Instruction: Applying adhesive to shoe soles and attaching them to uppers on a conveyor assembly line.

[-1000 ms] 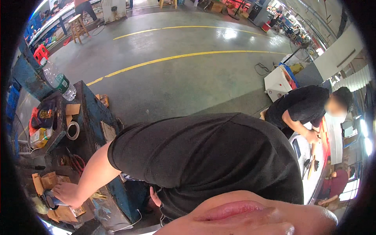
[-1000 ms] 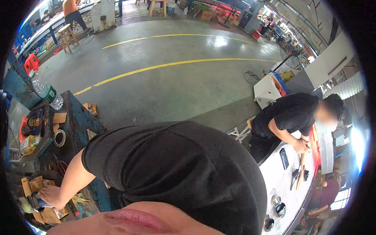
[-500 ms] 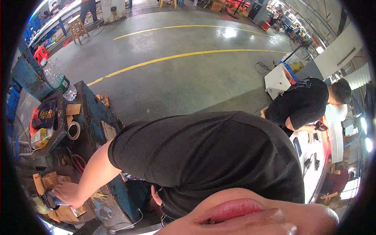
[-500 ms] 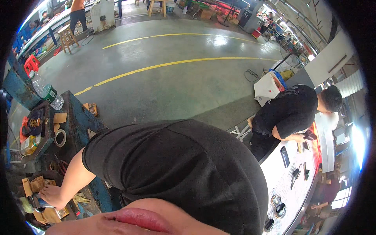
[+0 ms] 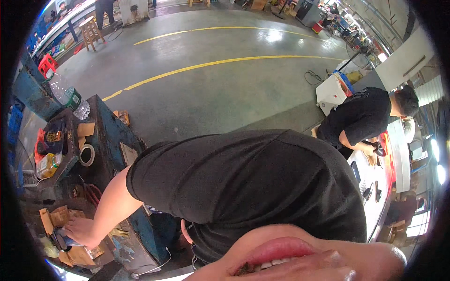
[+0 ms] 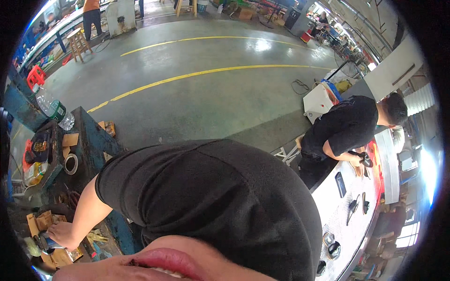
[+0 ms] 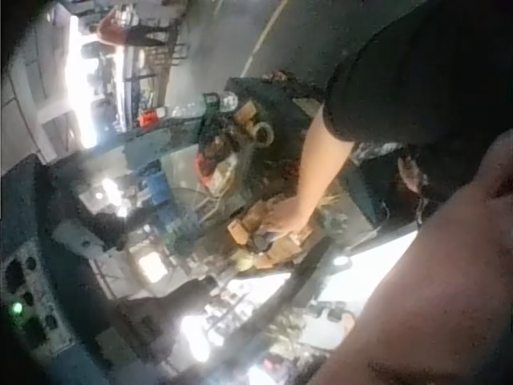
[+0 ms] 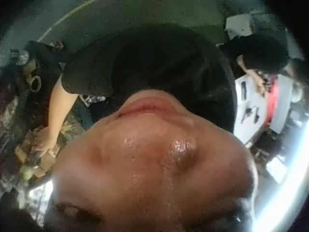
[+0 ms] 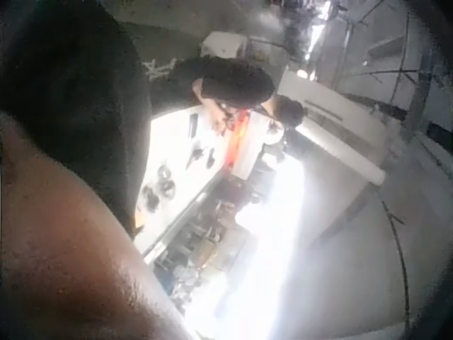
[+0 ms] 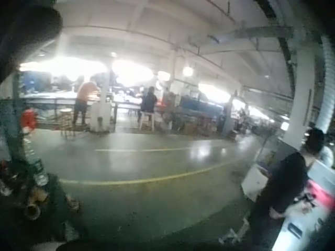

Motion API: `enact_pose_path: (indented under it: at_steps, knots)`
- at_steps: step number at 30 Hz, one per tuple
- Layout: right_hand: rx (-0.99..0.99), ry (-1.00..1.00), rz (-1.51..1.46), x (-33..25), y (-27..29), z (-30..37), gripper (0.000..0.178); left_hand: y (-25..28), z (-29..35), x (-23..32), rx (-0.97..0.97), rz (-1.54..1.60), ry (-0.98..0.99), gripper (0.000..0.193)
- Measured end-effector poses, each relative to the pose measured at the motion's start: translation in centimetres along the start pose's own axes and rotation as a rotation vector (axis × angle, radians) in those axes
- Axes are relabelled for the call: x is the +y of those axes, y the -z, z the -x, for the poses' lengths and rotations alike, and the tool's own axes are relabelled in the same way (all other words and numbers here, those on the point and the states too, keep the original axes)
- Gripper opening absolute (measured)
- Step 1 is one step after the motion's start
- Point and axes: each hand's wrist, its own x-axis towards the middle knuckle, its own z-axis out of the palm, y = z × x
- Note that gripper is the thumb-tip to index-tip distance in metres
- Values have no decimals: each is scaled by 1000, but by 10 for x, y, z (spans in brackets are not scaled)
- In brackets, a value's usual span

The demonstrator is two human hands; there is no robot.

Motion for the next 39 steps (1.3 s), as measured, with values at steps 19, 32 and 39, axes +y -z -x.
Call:
enact_pose_path:
  at_steps: [19,32,39]
  knots:
    - [-123,-30,-24,0,3,-1,96,-10,18,14,74,-45,-15,48]
    - [-100,-48,-17,-15,13,6,96,-144,118,108,242,137,-217,41]
    - [-77,-43,18,-13,19,8,88,-186,120,153,4,-107,-425,38]
